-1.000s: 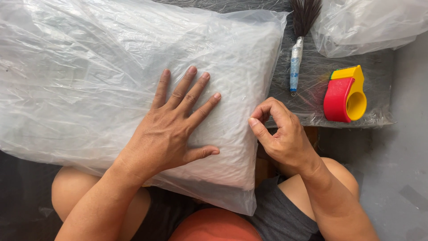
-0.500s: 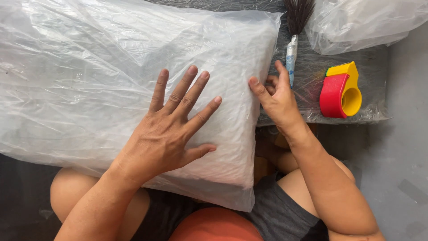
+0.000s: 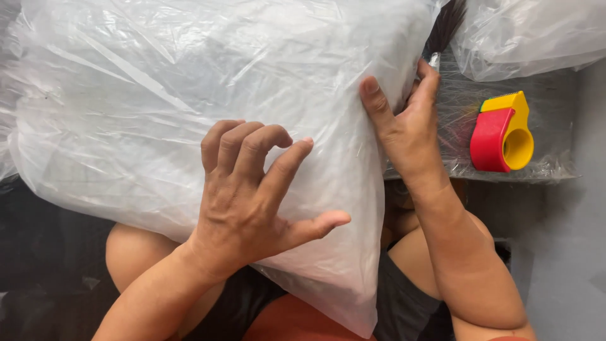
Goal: A person is vacuum-packing a large white item into a plastic bag using a vacuum cleaner hose and then folding the bag.
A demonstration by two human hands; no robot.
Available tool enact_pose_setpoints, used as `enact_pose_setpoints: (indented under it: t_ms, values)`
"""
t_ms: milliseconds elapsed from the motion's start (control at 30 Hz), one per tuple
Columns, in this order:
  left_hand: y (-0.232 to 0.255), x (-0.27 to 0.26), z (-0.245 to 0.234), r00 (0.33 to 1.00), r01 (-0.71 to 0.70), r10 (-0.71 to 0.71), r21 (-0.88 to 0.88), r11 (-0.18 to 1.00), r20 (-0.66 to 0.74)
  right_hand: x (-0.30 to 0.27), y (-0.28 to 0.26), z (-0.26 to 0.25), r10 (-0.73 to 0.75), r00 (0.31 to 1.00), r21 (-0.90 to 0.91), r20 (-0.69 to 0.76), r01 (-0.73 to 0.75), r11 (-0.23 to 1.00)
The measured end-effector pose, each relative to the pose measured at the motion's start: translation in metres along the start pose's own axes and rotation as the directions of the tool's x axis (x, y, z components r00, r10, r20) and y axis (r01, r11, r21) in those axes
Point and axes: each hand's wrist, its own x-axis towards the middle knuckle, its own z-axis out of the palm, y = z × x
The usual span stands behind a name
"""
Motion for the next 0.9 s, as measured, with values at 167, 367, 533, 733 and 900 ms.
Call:
enact_pose_setpoints:
  t_ms: [167, 367, 533, 733, 900]
  values:
    - [0.004, 0.006, -0.009, 0.995, 0.099, -0.1, -0.047, 0.994, -0.029, 0.004, -0.006, 0.004, -0.164, 0.986, 0.05, -0.024, 0.165, 0.985]
    - [0.01, 0.017, -0.037, 0.97, 0.211, -0.241, -0.392, 0.895, -0.027, -0.01, -0.022, -0.008, -0.24, 0.97, 0.242, 0.024, 0.227, 0.943]
    - [0.016, 0.023, -0.065, 0.934, 0.29, -0.355, -0.493, 0.821, -0.042, -0.01, 0.0, -0.002, -0.22, 0.976, 0.453, -0.01, 0.2, 0.869]
    - [0.02, 0.022, -0.08, 0.903, 0.329, -0.422, -0.506, 0.798, -0.077, -0.025, -0.005, -0.007, -0.256, 0.964, 0.311, 0.073, 0.222, 0.924]
    - [0.024, 0.026, -0.085, 0.903, 0.356, -0.427, -0.495, 0.793, -0.036, -0.029, -0.004, -0.005, -0.288, 0.957, 0.447, 0.036, 0.242, 0.861]
